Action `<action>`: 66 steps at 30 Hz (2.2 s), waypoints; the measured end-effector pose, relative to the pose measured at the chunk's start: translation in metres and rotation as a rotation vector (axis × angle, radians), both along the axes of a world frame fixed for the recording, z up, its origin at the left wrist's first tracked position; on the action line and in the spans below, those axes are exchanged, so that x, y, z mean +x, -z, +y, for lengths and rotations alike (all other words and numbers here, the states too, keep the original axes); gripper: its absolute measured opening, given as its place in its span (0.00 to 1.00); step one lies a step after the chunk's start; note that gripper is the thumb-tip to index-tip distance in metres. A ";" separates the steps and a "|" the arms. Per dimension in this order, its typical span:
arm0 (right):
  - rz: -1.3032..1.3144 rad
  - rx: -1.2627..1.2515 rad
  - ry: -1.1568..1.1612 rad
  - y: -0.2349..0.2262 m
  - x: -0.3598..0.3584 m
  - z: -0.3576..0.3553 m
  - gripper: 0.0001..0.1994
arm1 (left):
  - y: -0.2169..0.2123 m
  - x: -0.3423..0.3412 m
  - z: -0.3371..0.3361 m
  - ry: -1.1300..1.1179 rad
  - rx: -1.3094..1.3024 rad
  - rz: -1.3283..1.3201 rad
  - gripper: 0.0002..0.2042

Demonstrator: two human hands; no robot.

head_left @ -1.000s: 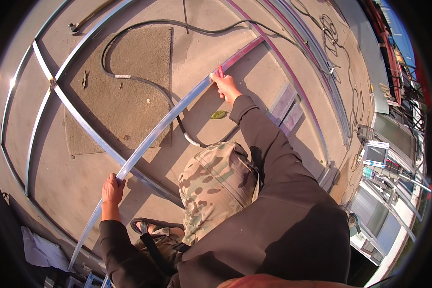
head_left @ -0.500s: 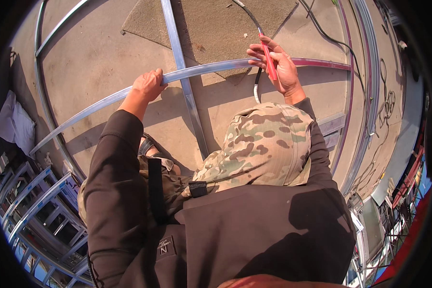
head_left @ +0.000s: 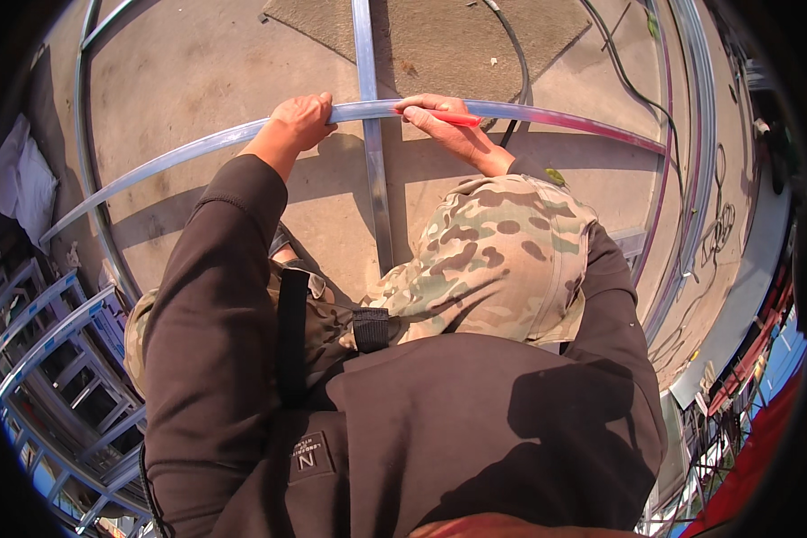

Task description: The person welds metal frame pieces together using a handheld welding tool, then cuts a metal bar with a chop saw and places it into the frame. The person also uses a hammer and a red marker during the process.

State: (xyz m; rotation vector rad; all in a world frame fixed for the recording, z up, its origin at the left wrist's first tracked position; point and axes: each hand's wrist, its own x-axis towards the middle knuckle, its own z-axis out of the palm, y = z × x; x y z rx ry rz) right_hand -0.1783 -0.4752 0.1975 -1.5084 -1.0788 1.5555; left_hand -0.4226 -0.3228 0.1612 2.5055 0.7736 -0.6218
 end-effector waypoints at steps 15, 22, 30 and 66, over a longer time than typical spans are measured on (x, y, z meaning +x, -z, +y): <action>-0.145 -0.035 -0.006 0.005 -0.013 0.001 0.13 | -0.006 -0.003 -0.006 -0.028 -0.007 -0.035 0.18; -0.180 0.049 0.009 0.005 -0.010 -0.004 0.14 | -0.009 0.003 -0.011 -0.019 0.005 -0.012 0.18; -0.193 0.045 0.038 0.009 -0.013 -0.005 0.14 | -0.011 0.001 -0.015 -0.031 0.028 -0.025 0.18; -1.169 -0.045 0.091 -0.404 0.101 -0.187 0.19 | -0.357 0.065 -0.140 0.081 -0.378 -0.012 0.21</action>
